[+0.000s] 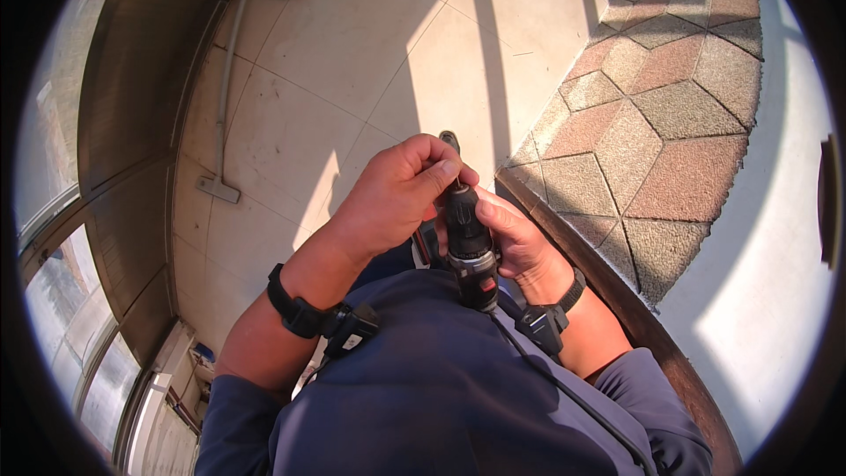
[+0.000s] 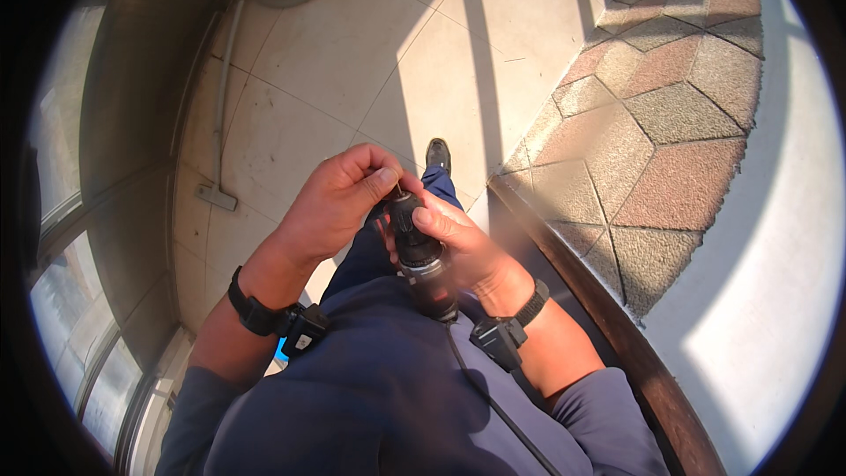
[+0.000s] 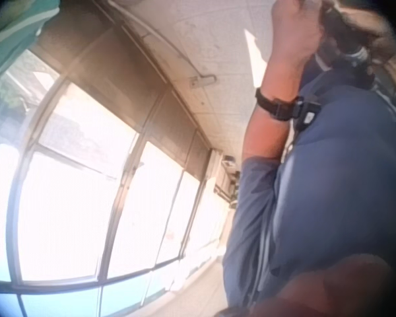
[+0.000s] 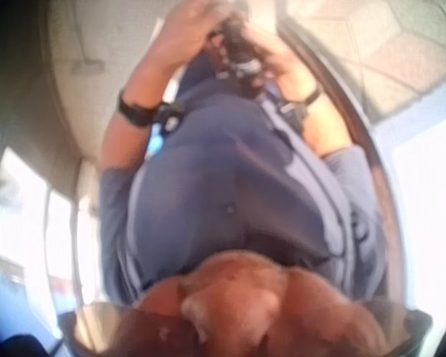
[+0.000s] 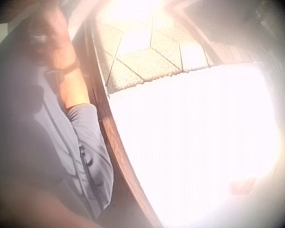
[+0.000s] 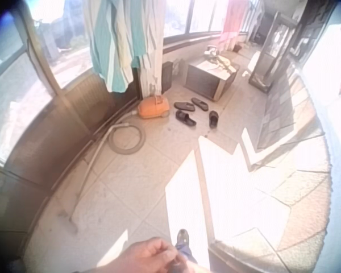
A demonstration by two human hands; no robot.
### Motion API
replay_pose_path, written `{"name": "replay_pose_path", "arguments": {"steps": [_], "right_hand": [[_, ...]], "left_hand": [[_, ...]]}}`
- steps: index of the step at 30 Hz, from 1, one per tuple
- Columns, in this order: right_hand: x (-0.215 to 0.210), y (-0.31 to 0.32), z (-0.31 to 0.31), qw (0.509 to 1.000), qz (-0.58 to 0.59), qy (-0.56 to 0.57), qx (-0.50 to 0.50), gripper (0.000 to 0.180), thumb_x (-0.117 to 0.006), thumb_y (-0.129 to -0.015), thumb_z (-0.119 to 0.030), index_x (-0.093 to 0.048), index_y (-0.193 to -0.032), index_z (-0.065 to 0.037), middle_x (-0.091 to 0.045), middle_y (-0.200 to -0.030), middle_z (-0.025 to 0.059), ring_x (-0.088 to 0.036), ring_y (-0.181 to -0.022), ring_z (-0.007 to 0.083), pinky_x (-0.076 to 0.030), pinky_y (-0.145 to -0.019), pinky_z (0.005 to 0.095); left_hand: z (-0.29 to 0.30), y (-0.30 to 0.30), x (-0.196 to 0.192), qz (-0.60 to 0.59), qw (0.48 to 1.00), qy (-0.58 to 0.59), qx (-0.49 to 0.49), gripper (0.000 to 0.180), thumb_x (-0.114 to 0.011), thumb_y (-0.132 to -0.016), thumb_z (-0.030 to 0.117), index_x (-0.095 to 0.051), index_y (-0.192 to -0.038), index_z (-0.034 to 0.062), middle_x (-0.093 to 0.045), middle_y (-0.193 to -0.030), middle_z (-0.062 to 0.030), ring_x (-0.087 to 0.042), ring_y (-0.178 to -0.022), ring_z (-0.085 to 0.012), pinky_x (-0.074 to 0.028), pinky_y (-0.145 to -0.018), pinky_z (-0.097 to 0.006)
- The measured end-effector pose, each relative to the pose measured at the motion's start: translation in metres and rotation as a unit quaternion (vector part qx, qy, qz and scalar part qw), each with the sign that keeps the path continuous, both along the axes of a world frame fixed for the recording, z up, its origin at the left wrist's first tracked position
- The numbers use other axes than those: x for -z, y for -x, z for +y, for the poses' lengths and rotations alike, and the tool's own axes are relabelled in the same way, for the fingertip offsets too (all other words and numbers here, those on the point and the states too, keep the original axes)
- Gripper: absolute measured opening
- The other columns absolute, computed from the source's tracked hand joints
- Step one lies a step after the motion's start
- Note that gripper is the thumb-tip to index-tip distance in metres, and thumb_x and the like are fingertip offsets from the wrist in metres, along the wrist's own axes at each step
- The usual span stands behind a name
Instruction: The person retrieves a cordless drill and a drill bit, then moves to a balcony. They insert the bit into the drill chuck and tighten it. The person then uses the drill on a small metal cup held in their hand, rotating the cup while drilling.
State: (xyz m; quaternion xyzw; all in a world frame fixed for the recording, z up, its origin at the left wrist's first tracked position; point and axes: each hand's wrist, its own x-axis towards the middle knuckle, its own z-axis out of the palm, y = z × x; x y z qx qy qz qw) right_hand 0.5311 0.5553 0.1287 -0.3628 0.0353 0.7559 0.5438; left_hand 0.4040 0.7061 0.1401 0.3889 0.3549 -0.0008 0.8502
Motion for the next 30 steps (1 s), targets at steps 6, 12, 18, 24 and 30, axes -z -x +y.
{"name": "replay_pose_path", "arguments": {"steps": [6,12,18,24,30], "right_hand": [[-0.0011,-0.0004,0.0000,0.999,-0.013,0.021,-0.028,0.062,-0.067,-0.092,-0.051,-0.055,-0.122,0.002,-0.068,-0.095,0.0135,-0.068,-0.085,0.0206,-0.056,-0.075,0.0311],[0.0003,0.0007,0.0019,0.999,-0.017,-0.039,-0.020,0.059,-0.067,-0.093,-0.048,-0.056,-0.122,0.002,-0.068,-0.096,0.0144,-0.068,-0.085,0.0213,-0.056,-0.077,0.0318],[-0.0018,0.0003,0.0010,0.999,-0.009,0.022,-0.033,0.063,-0.070,-0.091,-0.052,-0.056,-0.122,0.001,-0.067,-0.096,0.0132,-0.067,-0.085,0.0204,-0.055,-0.077,0.0313],[0.0000,0.0005,0.0009,1.000,0.009,-0.020,-0.021,0.058,-0.066,-0.093,-0.047,-0.057,-0.122,0.002,-0.068,-0.099,0.0140,-0.068,-0.086,0.0207,-0.056,-0.078,0.0320],[-0.0008,0.0003,0.0009,0.999,-0.003,0.017,-0.034,0.060,-0.068,-0.091,-0.049,-0.056,-0.121,0.001,-0.067,-0.100,0.0138,-0.067,-0.088,0.0200,-0.056,-0.077,0.0312]], "left_hand": [[-0.0004,0.0017,-0.0025,0.000,0.999,0.037,-0.005,0.014,-0.050,-0.108,0.012,-0.058,-0.103,0.0023,-0.069,-0.105,-0.0088,-0.065,-0.086,-0.0131,-0.055,-0.073,-0.027],[-0.0019,0.0016,0.0030,-0.012,1.000,0.010,-0.011,0.015,-0.050,-0.107,0.014,-0.057,-0.105,0.0004,-0.068,-0.106,-0.0108,-0.066,-0.073,-0.0146,-0.056,-0.052,-0.026],[-0.0006,0.0037,0.0031,-0.003,1.000,0.008,-0.008,0.015,-0.050,-0.107,0.014,-0.057,-0.106,0.0008,-0.069,-0.107,-0.0107,-0.066,-0.073,-0.0144,-0.057,-0.056,-0.027],[0.0001,0.0033,0.0026,-0.013,1.000,0.017,-0.003,0.014,-0.051,-0.107,0.014,-0.057,-0.106,0.0011,-0.069,-0.107,-0.0104,-0.066,-0.078,-0.0136,-0.057,-0.061,-0.027],[0.0007,0.0042,0.0033,-0.008,1.000,-0.013,0.006,0.014,-0.050,-0.107,0.013,-0.057,-0.106,0.0011,-0.069,-0.107,-0.0105,-0.066,-0.077,-0.0140,-0.057,-0.059,-0.027]]}}
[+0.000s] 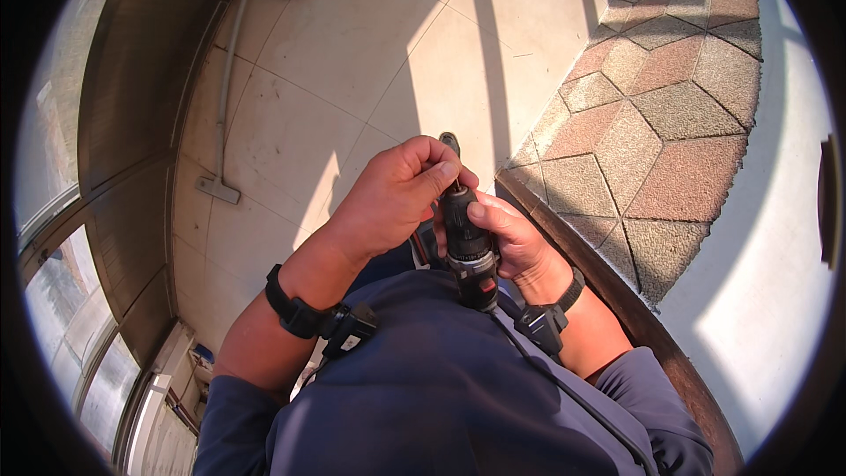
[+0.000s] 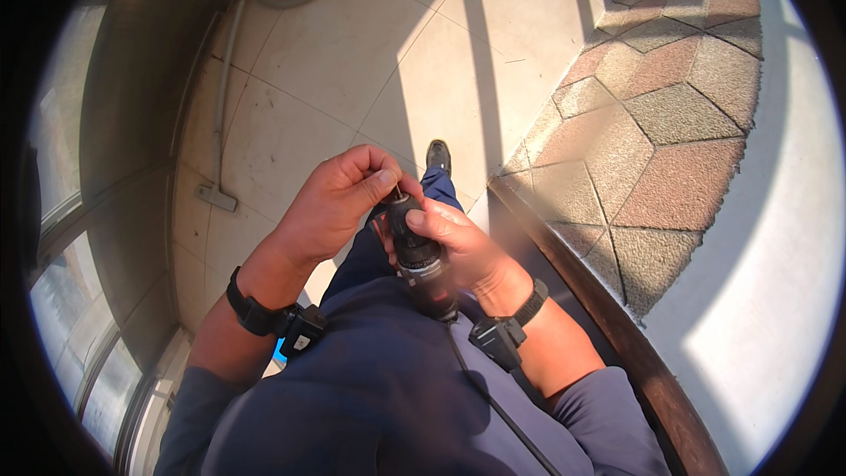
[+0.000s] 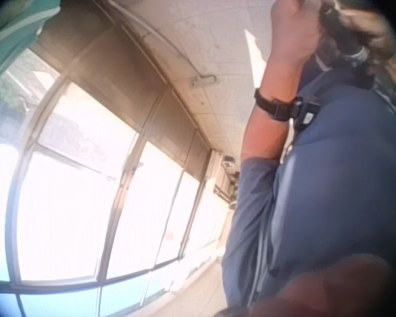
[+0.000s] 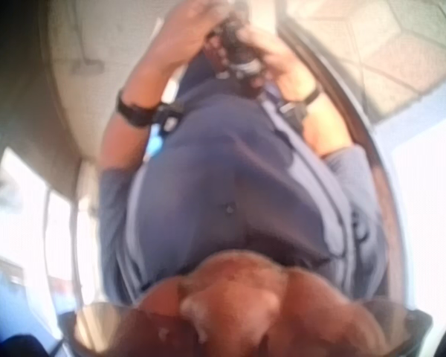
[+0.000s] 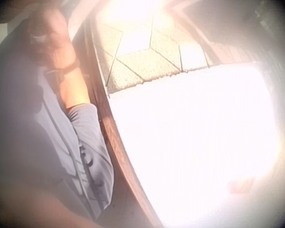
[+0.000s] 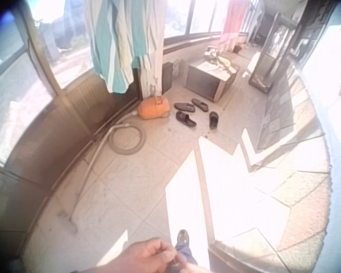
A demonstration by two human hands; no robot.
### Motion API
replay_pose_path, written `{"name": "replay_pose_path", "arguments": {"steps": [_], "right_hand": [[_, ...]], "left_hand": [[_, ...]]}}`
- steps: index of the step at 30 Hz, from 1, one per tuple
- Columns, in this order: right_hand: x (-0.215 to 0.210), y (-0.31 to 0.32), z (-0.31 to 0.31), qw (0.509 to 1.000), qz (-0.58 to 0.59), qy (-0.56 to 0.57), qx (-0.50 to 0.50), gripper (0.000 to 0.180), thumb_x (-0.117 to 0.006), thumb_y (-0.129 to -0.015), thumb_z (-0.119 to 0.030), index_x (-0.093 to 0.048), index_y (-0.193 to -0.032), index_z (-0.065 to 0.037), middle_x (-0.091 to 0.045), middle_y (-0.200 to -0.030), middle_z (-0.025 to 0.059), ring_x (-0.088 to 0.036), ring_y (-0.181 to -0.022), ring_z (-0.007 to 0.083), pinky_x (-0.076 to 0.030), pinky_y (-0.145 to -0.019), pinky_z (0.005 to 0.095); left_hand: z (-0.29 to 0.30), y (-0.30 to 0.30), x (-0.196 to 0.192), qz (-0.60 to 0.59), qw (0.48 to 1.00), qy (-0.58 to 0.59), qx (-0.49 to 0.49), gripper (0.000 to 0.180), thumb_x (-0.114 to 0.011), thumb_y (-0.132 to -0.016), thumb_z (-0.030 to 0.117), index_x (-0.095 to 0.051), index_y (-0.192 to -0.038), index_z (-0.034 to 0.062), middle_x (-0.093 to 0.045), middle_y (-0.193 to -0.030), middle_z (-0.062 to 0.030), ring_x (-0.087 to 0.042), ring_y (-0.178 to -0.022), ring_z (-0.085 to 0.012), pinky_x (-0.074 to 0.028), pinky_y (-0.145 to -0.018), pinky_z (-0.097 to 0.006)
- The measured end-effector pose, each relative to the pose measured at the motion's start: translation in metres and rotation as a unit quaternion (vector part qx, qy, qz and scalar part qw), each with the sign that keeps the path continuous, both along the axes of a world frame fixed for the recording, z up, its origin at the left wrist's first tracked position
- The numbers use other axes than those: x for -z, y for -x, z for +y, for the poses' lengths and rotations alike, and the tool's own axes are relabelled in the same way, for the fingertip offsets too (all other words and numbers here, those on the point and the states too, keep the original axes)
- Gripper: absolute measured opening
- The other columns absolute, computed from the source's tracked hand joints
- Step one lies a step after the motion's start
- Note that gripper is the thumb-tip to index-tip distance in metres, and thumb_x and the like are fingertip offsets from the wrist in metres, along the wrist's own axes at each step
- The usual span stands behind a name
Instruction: The person retrieves a cordless drill and a drill bit, then moves to a balcony. They insert the bit into the drill chuck and tighten it. The person then uses the drill on a small metal cup held in their hand, rotating the cup while drilling.
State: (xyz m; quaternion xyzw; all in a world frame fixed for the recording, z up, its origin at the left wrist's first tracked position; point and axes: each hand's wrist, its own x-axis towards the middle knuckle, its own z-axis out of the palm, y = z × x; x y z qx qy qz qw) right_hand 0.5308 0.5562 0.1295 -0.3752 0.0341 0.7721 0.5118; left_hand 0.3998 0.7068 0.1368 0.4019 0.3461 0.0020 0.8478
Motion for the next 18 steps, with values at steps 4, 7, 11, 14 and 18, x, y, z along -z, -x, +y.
{"name": "replay_pose_path", "arguments": {"steps": [4,7,11,14,18], "right_hand": [[0.0000,0.0024,0.0012,0.999,-0.028,-0.023,-0.003,0.058,-0.067,-0.092,-0.048,-0.057,-0.120,0.002,-0.067,-0.100,0.0143,-0.068,-0.087,0.0208,-0.057,-0.076,0.0315],[-0.0005,0.0017,0.0010,1.000,0.018,-0.015,0.021,0.060,-0.068,-0.091,-0.050,-0.056,-0.120,0.002,-0.067,-0.099,0.0140,-0.068,-0.086,0.0208,-0.056,-0.076,0.0312],[-0.0017,0.0004,0.0007,1.000,0.009,0.015,0.006,0.063,-0.070,-0.090,-0.052,-0.057,-0.120,0.002,-0.067,-0.097,0.0136,-0.068,-0.086,0.0207,-0.056,-0.076,0.0311],[-0.0016,0.0018,0.0016,0.999,-0.044,-0.021,-0.017,0.061,-0.067,-0.092,-0.051,-0.057,-0.119,0.002,-0.067,-0.098,0.0143,-0.068,-0.087,0.0212,-0.057,-0.077,0.0319],[-0.0017,0.0017,0.0014,0.998,-0.011,-0.051,0.021,0.060,-0.067,-0.092,-0.051,-0.058,-0.118,0.003,-0.067,-0.097,0.0143,-0.068,-0.087,0.0217,-0.057,-0.077,0.0325]], "left_hand": [[0.0005,-0.0002,-0.0019,-0.010,0.999,0.036,-0.002,0.014,-0.051,-0.107,0.013,-0.058,-0.106,0.0019,-0.069,-0.107,-0.0093,-0.065,-0.082,-0.0124,-0.057,-0.066,-0.027],[0.0017,-0.0013,-0.0029,-0.012,1.000,0.007,-0.006,0.014,-0.051,-0.107,0.013,-0.058,-0.105,0.0014,-0.069,-0.107,-0.0101,-0.066,-0.080,-0.0139,-0.057,-0.061,-0.028],[0.0030,0.0006,-0.0054,0.007,1.000,0.020,0.006,0.013,-0.048,-0.108,0.009,-0.058,-0.102,0.0035,-0.070,-0.103,-0.0087,-0.063,-0.095,-0.0126,-0.052,-0.089,-0.028],[0.0023,0.0011,-0.0051,-0.013,0.999,0.037,0.003,0.013,-0.051,-0.108,0.014,-0.058,-0.105,0.0028,-0.069,-0.107,-0.0082,-0.065,-0.087,-0.0125,-0.056,-0.069,-0.027],[0.0013,0.0004,-0.0017,-0.024,0.999,0.024,-0.005,0.013,-0.051,-0.107,0.014,-0.058,-0.105,0.0027,-0.069,-0.108,-0.0087,-0.065,-0.085,-0.0125,-0.056,-0.066,-0.026]]}}
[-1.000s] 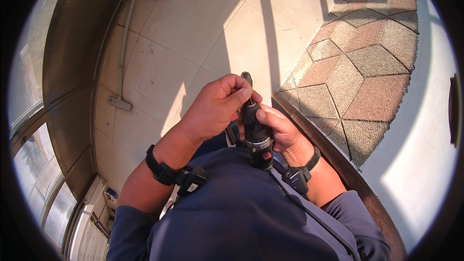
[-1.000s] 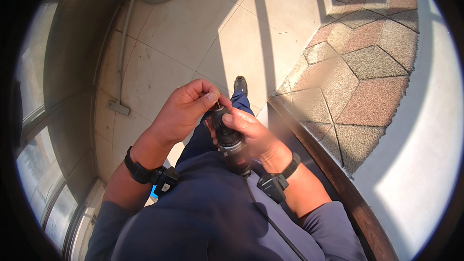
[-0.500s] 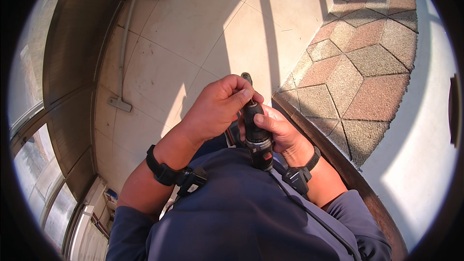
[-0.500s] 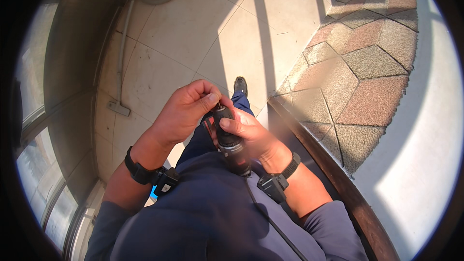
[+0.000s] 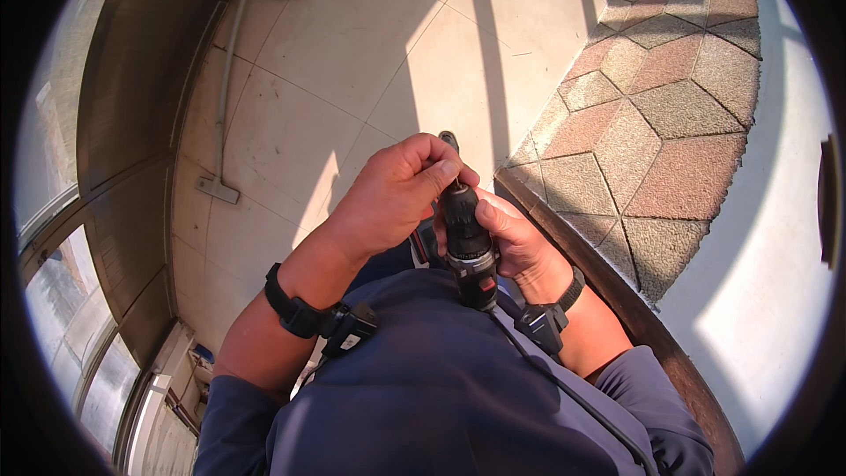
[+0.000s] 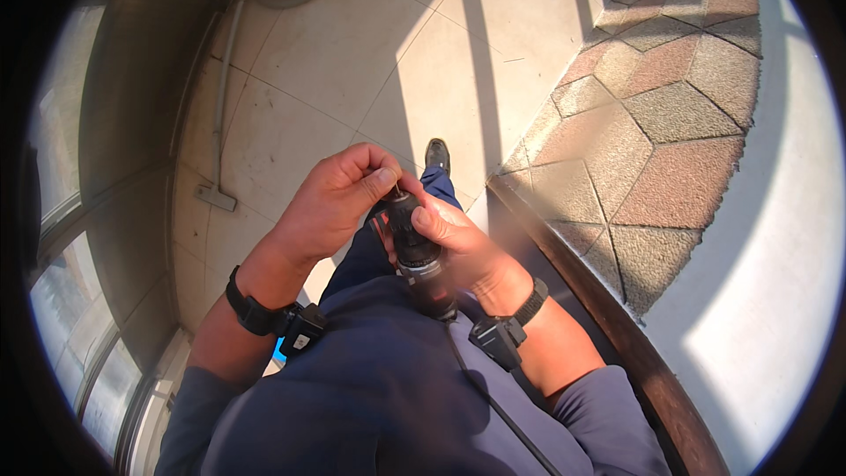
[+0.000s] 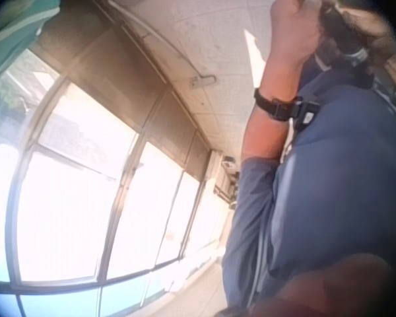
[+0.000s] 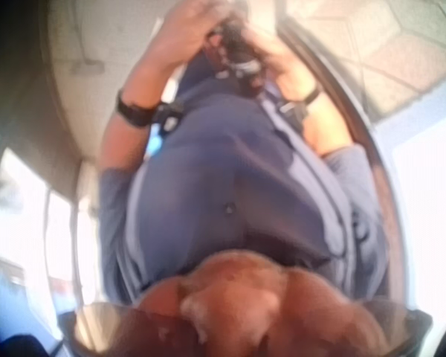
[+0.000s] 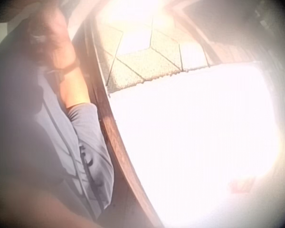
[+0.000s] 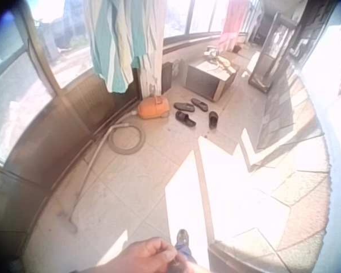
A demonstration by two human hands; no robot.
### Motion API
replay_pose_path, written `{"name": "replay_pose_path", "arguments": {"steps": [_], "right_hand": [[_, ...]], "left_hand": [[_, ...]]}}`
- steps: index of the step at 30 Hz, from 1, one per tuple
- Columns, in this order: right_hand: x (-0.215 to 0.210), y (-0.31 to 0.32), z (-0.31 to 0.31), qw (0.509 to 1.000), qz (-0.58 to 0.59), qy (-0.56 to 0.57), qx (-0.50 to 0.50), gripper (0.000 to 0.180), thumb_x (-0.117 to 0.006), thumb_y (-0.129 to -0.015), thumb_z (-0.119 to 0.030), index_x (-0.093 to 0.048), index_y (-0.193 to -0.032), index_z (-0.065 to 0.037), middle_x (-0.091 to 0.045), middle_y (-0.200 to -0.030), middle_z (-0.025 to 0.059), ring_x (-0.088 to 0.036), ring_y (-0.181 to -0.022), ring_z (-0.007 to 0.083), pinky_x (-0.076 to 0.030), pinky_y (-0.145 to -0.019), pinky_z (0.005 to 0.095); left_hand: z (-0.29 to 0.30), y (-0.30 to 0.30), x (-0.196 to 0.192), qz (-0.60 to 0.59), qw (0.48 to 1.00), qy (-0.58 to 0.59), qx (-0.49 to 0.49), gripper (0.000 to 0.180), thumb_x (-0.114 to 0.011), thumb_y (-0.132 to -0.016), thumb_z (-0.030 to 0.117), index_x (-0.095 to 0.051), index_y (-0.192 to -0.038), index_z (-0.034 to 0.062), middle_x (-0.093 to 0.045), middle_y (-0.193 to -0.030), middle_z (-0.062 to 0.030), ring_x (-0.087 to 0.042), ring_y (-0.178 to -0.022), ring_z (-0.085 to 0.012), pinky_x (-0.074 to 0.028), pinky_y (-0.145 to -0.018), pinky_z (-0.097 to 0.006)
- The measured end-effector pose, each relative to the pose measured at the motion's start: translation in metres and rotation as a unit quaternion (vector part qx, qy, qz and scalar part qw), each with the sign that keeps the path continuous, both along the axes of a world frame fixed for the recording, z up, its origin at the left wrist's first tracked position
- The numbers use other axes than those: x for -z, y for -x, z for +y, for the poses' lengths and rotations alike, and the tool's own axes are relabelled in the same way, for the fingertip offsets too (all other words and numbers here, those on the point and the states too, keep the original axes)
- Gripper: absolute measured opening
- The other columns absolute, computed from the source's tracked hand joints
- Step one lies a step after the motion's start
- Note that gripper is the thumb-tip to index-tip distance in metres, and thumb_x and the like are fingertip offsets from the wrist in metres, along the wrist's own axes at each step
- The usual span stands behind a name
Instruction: The person retrieves a cordless drill and a drill bit, then moves to a balcony. They insert the bit into the drill chuck and tighten it. The person then uses the drill on a small metal cup held in their hand, rotating the cup while drilling.
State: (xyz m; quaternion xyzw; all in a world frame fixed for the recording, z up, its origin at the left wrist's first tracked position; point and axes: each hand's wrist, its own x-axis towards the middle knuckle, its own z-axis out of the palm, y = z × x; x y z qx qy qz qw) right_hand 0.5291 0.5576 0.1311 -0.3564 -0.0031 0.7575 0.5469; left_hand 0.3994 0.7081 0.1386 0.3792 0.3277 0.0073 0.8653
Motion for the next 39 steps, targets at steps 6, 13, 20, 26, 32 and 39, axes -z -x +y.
{"name": "replay_pose_path", "arguments": {"steps": [6,13,20,26,32,39], "right_hand": [[0.0011,-0.0007,-0.0019,0.998,0.020,0.058,-0.018,0.063,-0.069,-0.090,-0.053,-0.058,-0.118,0.003,-0.067,-0.096,0.0138,-0.068,-0.088,0.0225,-0.056,-0.079,0.0332],[0.0016,0.0012,-0.0021,1.000,0.007,0.019,-0.008,0.059,-0.069,-0.091,-0.048,-0.059,-0.118,0.003,-0.068,-0.097,0.0148,-0.068,-0.087,0.0231,-0.056,-0.080,0.0344],[0.0028,0.0016,-0.0033,0.998,-0.005,0.051,-0.021,0.065,-0.069,-0.090,-0.052,-0.057,-0.121,0.003,-0.069,-0.100,0.0158,-0.069,-0.089,0.0232,-0.057,-0.079,0.0341],[0.0027,0.0018,-0.0043,0.999,0.019,0.036,-0.011,0.064,-0.070,-0.089,-0.052,-0.057,-0.120,0.003,-0.068,-0.098,0.0153,-0.068,-0.088,0.0224,-0.056,-0.079,0.0330],[0.0016,0.0021,-0.0021,0.999,0.014,0.048,-0.016,0.062,-0.071,-0.090,-0.050,-0.056,-0.120,0.002,-0.068,-0.096,0.0145,-0.068,-0.087,0.0224,-0.056,-0.079,0.0323],[0.0021,0.0035,-0.0033,0.998,0.040,0.027,0.028,0.059,-0.068,-0.093,-0.046,-0.056,-0.122,0.003,-0.069,-0.097,0.0150,-0.070,-0.088,0.0235,-0.057,-0.080,0.0327]], "left_hand": [[0.0000,0.0026,0.0002,0.012,1.000,-0.017,0.007,0.013,-0.051,-0.108,0.013,-0.058,-0.106,0.0021,-0.069,-0.108,-0.0095,-0.066,-0.081,-0.0132,-0.057,-0.062,-0.026],[-0.0005,0.0005,-0.0022,0.002,1.000,-0.012,-0.002,0.013,-0.050,-0.108,0.013,-0.058,-0.106,0.0017,-0.068,-0.109,-0.0103,-0.066,-0.082,-0.0133,-0.057,-0.062,-0.026],[0.0000,0.0014,-0.0055,-0.003,1.000,0.004,0.000,0.014,-0.049,-0.107,0.012,-0.056,-0.106,-0.0005,-0.068,-0.106,-0.0113,-0.066,-0.073,-0.0155,-0.058,-0.053,-0.027],[-0.0010,0.0008,-0.0056,0.000,1.000,0.011,-0.005,0.014,-0.049,-0.108,0.012,-0.056,-0.106,-0.0010,-0.067,-0.106,-0.0125,-0.066,-0.068,-0.0165,-0.058,-0.052,-0.028],[-0.0011,0.0032,-0.0048,-0.002,1.000,0.004,-0.007,0.014,-0.049,-0.108,0.012,-0.056,-0.106,-0.0004,-0.068,-0.106,-0.0119,-0.067,-0.072,-0.0162,-0.058,-0.054,-0.028],[0.0031,0.0030,-0.0064,0.009,1.000,-0.001,0.010,0.013,-0.051,-0.108,0.013,-0.058,-0.104,0.0024,-0.069,-0.107,-0.0079,-0.064,-0.083,-0.0123,-0.054,-0.072,-0.026]]}}
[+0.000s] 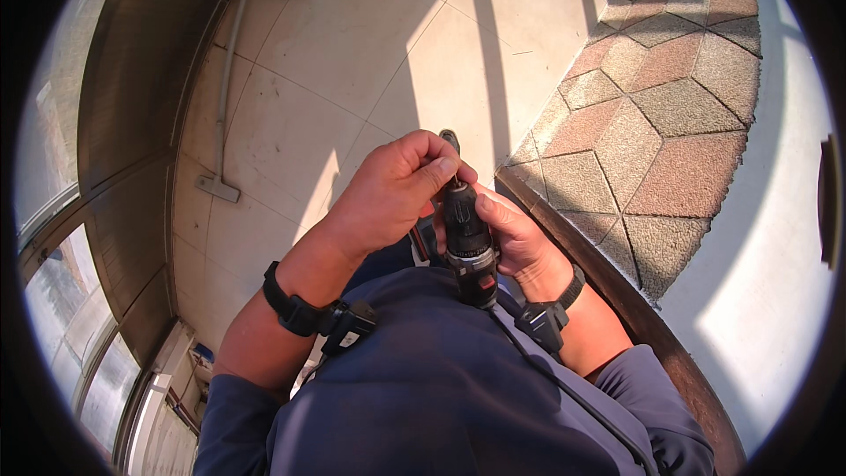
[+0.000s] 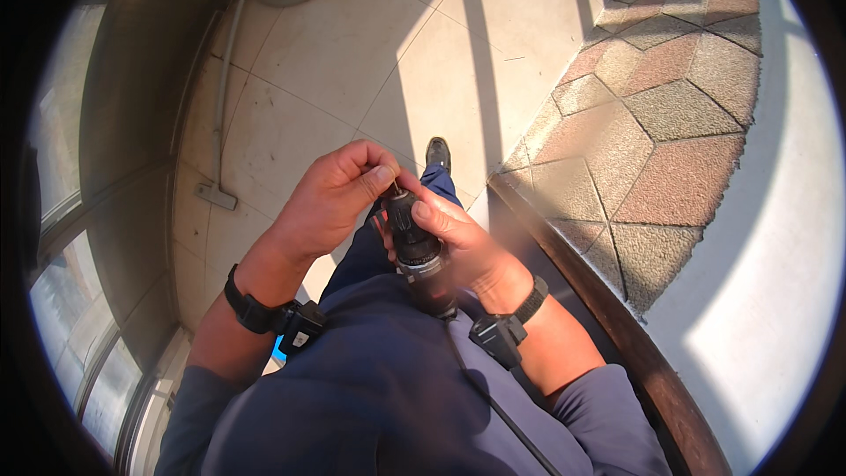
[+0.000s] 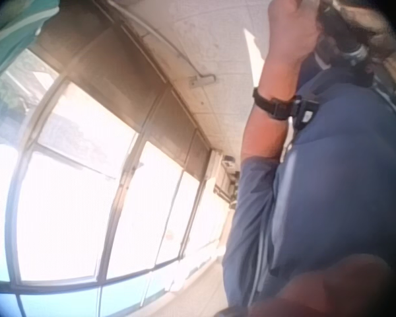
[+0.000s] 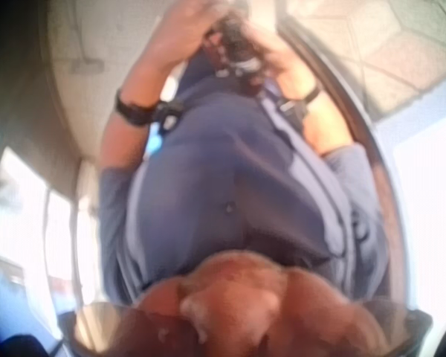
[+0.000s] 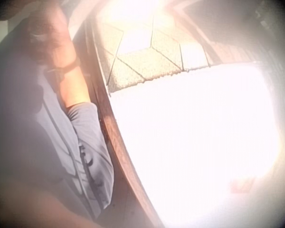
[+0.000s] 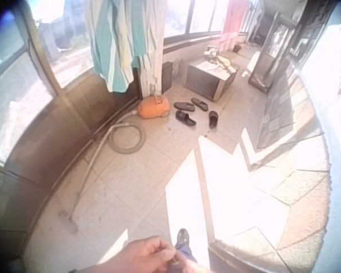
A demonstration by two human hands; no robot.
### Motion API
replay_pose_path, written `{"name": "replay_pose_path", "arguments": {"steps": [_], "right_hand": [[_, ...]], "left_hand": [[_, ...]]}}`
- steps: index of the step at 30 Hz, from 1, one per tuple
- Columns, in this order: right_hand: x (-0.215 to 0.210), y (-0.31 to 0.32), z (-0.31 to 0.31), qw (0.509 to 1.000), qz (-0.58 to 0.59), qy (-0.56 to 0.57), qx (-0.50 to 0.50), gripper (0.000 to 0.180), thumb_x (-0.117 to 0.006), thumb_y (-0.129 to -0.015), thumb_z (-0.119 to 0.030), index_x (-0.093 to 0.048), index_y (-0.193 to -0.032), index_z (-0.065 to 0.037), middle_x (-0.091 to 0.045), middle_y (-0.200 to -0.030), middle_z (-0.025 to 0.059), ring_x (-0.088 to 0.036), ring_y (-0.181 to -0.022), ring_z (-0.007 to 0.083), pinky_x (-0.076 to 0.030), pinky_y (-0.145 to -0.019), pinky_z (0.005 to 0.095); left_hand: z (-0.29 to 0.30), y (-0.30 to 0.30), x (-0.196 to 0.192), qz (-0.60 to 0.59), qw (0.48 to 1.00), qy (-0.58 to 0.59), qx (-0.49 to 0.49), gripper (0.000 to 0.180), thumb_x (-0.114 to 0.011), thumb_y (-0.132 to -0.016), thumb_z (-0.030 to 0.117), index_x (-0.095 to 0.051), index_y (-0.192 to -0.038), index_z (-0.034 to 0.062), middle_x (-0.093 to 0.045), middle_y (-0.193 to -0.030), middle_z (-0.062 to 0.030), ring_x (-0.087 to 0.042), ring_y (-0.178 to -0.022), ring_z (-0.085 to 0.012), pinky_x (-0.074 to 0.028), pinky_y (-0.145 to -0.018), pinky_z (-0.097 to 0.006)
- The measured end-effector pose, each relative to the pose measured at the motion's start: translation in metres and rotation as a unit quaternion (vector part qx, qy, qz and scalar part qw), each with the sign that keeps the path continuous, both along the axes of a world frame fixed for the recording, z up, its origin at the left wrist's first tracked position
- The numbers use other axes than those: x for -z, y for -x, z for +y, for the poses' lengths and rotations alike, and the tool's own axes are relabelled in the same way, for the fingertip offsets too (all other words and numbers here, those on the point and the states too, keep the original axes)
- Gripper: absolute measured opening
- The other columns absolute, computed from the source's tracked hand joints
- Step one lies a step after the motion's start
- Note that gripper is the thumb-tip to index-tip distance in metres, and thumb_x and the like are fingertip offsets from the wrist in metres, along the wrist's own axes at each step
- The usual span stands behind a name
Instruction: The person retrieves a cordless drill and a drill bit, then moves to a balcony. They insert the bit into the drill chuck and tighten it. The person then uses the drill on a small metal cup held in their hand, rotating the cup while drilling.
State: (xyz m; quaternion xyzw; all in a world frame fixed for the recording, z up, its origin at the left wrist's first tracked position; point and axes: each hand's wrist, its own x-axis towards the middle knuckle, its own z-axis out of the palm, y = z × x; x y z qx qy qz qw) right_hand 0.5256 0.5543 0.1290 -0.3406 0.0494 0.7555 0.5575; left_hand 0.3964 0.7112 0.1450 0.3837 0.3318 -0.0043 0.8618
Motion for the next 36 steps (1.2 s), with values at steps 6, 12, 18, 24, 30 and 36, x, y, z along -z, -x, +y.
{"name": "replay_pose_path", "arguments": {"steps": [6,12,18,24,30,36], "right_hand": [[0.003,-0.001,-0.001,0.999,0.016,0.019,-0.026,0.060,-0.068,-0.093,-0.048,-0.057,-0.123,0.003,-0.069,-0.097,0.0152,-0.070,-0.088,0.0237,-0.057,-0.080,0.0332],[0.005,-0.002,-0.001,0.994,-0.054,-0.047,-0.077,0.074,-0.062,-0.098,-0.044,-0.037,-0.153,-0.004,-0.064,-0.115,0.0134,-0.066,-0.096,0.0207,-0.056,-0.082,0.0331],[0.002,0.000,0.002,0.998,0.042,0.048,-0.017,0.060,-0.067,-0.092,-0.049,-0.057,-0.122,0.003,-0.068,-0.095,0.0140,-0.070,-0.088,0.0238,-0.058,-0.079,0.0357],[-0.001,0.001,0.005,0.997,-0.059,-0.009,-0.048,0.059,-0.066,-0.094,-0.048,-0.056,-0.122,0.003,-0.068,-0.096,0.0145,-0.070,-0.088,0.0239,-0.058,-0.080,0.0353],[-0.004,0.000,0.005,1.000,0.006,0.023,-0.011,0.062,-0.071,-0.091,-0.049,-0.056,-0.121,0.003,-0.068,-0.095,0.0135,-0.069,-0.087,0.0221,-0.057,-0.080,0.0326],[-0.005,0.001,0.007,0.999,-0.042,0.013,-0.031,0.061,-0.073,-0.090,-0.048,-0.057,-0.119,0.003,-0.068,-0.095,0.0123,-0.068,-0.086,0.0212,-0.056,-0.079,0.0313]], "left_hand": [[0.001,0.001,-0.002,0.019,1.000,0.008,0.002,0.012,-0.052,-0.107,0.012,-0.059,-0.103,0.0039,-0.070,-0.105,-0.0068,-0.062,-0.090,-0.0106,-0.052,-0.080,-0.027],[-0.001,-0.001,0.003,-0.019,0.999,-0.028,-0.007,0.013,-0.051,-0.108,0.014,-0.058,-0.104,0.0027,-0.068,-0.108,-0.0087,-0.065,-0.085,-0.0119,-0.056,-0.066,-0.025],[0.004,0.002,-0.002,0.020,1.000,0.010,0.002,0.012,-0.052,-0.108,0.011,-0.059,-0.102,0.0038,-0.071,-0.104,-0.0066,-0.061,-0.094,-0.0111,-0.051,-0.087,-0.027],[0.000,0.001,0.003,-0.014,1.000,-0.019,-0.008,0.012,-0.051,-0.107,0.012,-0.058,-0.104,0.0022,-0.068,-0.107,-0.0092,-0.065,-0.084,-0.0118,-0.056,-0.064,-0.025],[0.001,0.001,0.004,-0.020,1.000,-0.007,-0.018,0.012,-0.050,-0.107,0.011,-0.057,-0.104,0.0014,-0.068,-0.106,-0.0101,-0.066,-0.082,-0.0131,-0.056,-0.058,-0.026],[0.002,0.002,0.001,-0.011,1.000,-0.015,-0.005,0.013,-0.050,-0.108,0.012,-0.058,-0.103,0.0029,-0.070,-0.104,-0.0084,-0.063,-0.086,-0.0117,-0.053,-0.073,-0.026]]}}
